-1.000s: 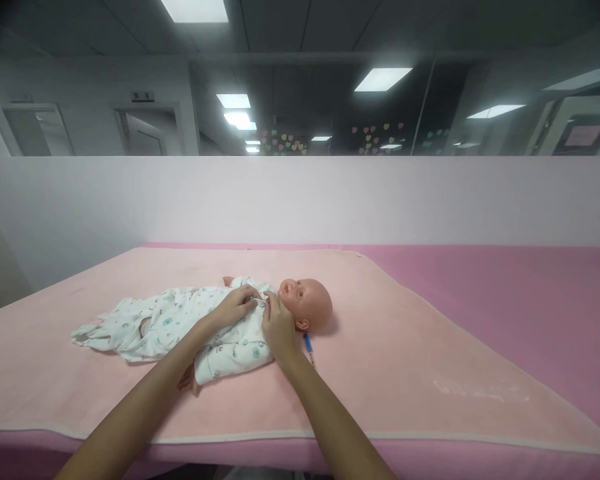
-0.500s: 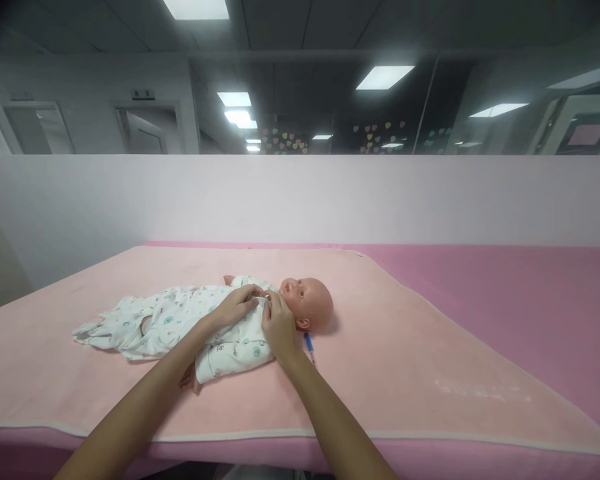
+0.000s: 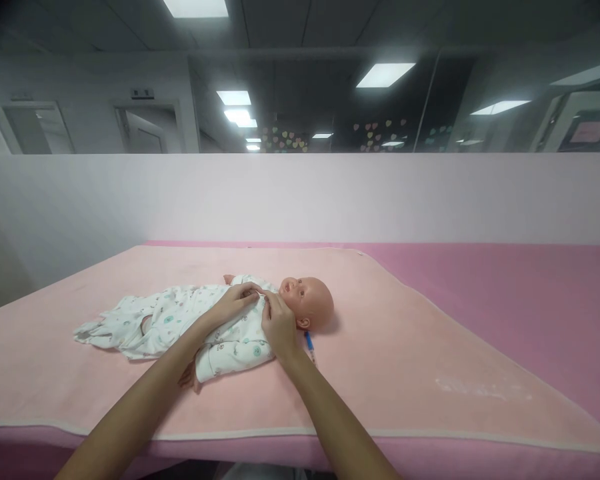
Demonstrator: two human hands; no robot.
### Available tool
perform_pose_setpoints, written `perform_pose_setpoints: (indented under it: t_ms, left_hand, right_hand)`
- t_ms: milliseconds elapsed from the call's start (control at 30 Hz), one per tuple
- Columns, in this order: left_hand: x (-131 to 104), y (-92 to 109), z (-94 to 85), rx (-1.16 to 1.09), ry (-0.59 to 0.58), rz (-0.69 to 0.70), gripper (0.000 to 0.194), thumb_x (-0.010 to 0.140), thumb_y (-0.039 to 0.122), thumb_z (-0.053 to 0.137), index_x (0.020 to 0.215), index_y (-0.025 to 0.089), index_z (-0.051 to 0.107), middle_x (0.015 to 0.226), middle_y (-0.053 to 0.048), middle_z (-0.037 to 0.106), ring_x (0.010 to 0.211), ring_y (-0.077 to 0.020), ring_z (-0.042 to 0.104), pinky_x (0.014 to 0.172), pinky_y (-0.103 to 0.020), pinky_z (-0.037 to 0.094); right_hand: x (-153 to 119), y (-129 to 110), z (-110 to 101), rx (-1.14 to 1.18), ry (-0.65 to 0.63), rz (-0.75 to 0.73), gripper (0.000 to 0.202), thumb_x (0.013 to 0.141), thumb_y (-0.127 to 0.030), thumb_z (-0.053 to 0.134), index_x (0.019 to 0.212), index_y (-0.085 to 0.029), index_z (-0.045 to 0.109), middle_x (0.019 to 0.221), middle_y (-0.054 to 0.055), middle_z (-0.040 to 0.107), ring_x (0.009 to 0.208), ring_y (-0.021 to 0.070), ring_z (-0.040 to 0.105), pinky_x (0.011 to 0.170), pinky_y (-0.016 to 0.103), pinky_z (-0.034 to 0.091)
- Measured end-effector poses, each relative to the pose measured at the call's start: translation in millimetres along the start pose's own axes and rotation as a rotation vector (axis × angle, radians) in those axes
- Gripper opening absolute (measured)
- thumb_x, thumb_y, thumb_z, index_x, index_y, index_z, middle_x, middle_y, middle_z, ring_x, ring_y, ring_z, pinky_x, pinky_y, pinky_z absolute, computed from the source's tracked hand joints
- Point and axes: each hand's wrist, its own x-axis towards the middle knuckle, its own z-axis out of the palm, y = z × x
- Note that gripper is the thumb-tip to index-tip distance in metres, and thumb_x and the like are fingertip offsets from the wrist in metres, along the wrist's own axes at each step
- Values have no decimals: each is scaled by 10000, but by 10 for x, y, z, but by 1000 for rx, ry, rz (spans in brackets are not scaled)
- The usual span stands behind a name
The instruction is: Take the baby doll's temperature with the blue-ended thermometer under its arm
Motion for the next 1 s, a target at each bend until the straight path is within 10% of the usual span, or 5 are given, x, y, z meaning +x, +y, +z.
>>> perform_pose_setpoints:
  t_ms: [233, 667, 1000]
  left_hand:
    - [1, -112, -195, -327, -80, -174, 309, 749, 333, 520, 980, 135, 578, 845, -61, 617, 763, -130, 558, 673, -234, 420]
    - [-165, -124, -294, -164, -48, -69, 246, 753, 282, 505, 883, 143, 660, 872, -43, 651, 867, -166, 554, 809, -276, 408]
    - [-220, -90, -371, -242, -114, -98, 294, 664, 258, 637, 931, 135, 629, 864, -62, 619, 827, -154, 552, 739, -255, 430]
  right_hand:
    - [-3, -21, -20, -21, -17, 5, 253, 780, -182, 409, 981, -165, 562, 857, 54, 616, 744, 146, 571, 666, 244, 465]
    - [174, -254, 34, -147, -276, -173, 193, 803, -230, 432, 943, -221, 564, 872, 21, 615, 761, 143, 569, 617, 223, 401]
    - [121, -218, 112, -69, -146, -51, 128, 793, -242, 480, 866, -217, 582, 809, -4, 609, 713, 113, 554, 620, 209, 374]
